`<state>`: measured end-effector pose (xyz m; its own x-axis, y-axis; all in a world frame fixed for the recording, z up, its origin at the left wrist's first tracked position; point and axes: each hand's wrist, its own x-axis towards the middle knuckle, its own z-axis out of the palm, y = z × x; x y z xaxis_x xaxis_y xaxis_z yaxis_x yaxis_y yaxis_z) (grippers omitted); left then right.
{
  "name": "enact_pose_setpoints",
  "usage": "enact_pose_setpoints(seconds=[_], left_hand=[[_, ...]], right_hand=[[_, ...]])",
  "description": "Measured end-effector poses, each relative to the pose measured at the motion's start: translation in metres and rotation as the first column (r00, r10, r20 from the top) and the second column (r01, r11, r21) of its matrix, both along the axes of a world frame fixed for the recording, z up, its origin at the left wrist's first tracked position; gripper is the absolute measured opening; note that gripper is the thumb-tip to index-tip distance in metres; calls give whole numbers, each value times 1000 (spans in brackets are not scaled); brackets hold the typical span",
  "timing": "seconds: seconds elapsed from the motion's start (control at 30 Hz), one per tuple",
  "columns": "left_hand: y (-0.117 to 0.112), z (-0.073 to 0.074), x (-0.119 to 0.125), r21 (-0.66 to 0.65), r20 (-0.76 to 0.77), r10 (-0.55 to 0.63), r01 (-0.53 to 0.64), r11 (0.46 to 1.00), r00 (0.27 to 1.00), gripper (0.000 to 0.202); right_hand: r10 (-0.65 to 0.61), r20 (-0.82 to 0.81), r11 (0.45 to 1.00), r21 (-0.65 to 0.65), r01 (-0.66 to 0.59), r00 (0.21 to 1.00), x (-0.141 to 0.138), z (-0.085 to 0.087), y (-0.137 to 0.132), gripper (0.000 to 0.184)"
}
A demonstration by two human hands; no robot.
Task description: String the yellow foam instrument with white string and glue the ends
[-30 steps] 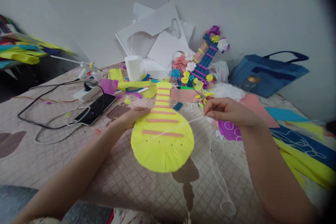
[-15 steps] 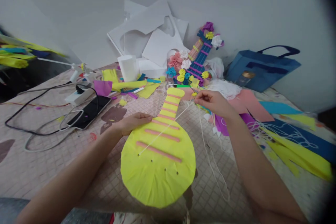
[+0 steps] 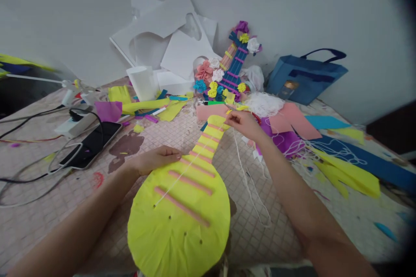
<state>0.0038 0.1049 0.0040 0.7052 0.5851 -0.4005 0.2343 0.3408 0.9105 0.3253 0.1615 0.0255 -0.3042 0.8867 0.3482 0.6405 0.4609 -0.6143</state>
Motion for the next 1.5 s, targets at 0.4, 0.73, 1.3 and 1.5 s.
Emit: enact_pose_setpoints(seconds=[0.4,0.73,1.3,1.5], left_hand=[[-2,-1,2,7,-30,-118,118,993,993,31],[-5,4,6,-13,-29,-111,110,994,993,34],[-7,1,8,-92,74,-240,247,965,968,55],[-6,-2,10,-68,66,-258,262,963,964,53]], right_hand=[[-116,145,986,136,96,983,12,-16,13,16],[-129,175,985,140,105,976,12,-18,12,11],[-117,232,984,156,81,966,12,-27,15,11],[-155,249,978,172,113,956,12,-30,17,12]])
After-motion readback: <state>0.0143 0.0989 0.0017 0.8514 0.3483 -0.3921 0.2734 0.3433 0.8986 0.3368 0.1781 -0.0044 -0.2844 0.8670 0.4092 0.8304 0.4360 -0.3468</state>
